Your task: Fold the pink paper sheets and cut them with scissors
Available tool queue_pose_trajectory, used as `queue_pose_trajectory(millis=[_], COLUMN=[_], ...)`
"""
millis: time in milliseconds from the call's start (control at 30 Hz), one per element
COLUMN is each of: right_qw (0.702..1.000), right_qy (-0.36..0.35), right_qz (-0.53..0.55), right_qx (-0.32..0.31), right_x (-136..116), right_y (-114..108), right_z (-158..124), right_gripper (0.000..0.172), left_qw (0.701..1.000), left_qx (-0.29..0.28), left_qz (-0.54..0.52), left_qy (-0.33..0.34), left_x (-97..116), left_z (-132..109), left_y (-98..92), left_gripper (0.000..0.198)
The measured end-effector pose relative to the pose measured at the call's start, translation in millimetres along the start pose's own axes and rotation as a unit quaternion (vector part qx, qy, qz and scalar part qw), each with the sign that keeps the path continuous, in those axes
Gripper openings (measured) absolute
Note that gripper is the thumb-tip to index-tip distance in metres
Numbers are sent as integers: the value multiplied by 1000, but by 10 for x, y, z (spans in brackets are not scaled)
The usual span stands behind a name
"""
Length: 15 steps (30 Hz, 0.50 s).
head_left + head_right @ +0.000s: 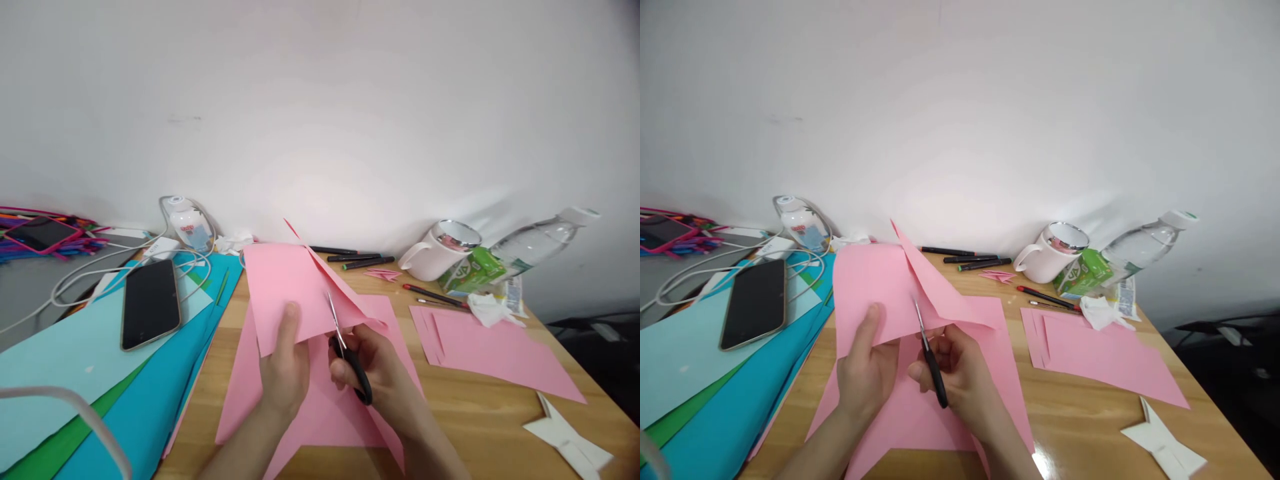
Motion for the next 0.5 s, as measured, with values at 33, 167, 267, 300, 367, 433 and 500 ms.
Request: queue_pose_trajectory(millis=[33, 167, 267, 300, 367, 433, 500], right_qw=[1000, 999, 998, 999, 999, 999, 999], right_qy=[5, -19, -40, -42, -39, -34, -32], right_qz=[8, 26, 16, 10, -3, -10, -8], right_qx=[-6, -30, -33, -31, -25, -23, -25], right_x=[-2, -53, -88, -91, -88, -81, -80], right_y=[18, 64, 52, 40, 15, -2, -4], right_z=[-1, -11, -21, -24, -30, -37, -45], right_gripper=[44, 41, 38, 38, 37, 36, 35], left_qw=[1000, 998, 993, 993, 993, 993, 994], left_qx=[0, -35, -29, -21, -6, 0, 8], left_qz=[-3, 28, 86, 95, 98, 95, 96], left_qy=[6, 52, 74, 74, 71, 67, 60], left_x=[26, 89, 87, 86, 94, 114, 124], left_z=[7, -16, -60, -74, -96, -110, -112], left_y=[11, 54, 28, 17, 10, 21, 25], left_gripper=[46, 50, 48, 48, 49, 50, 49])
Point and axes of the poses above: each hand's wrist, its own z-axis towards the middle knuckle, its own y-axis out of the palm, x = y × z, the point moved 6 cm from there along z, towards the middle knuckle, and after that the axes turned 7 degrees about z, right-handed, at the moved point
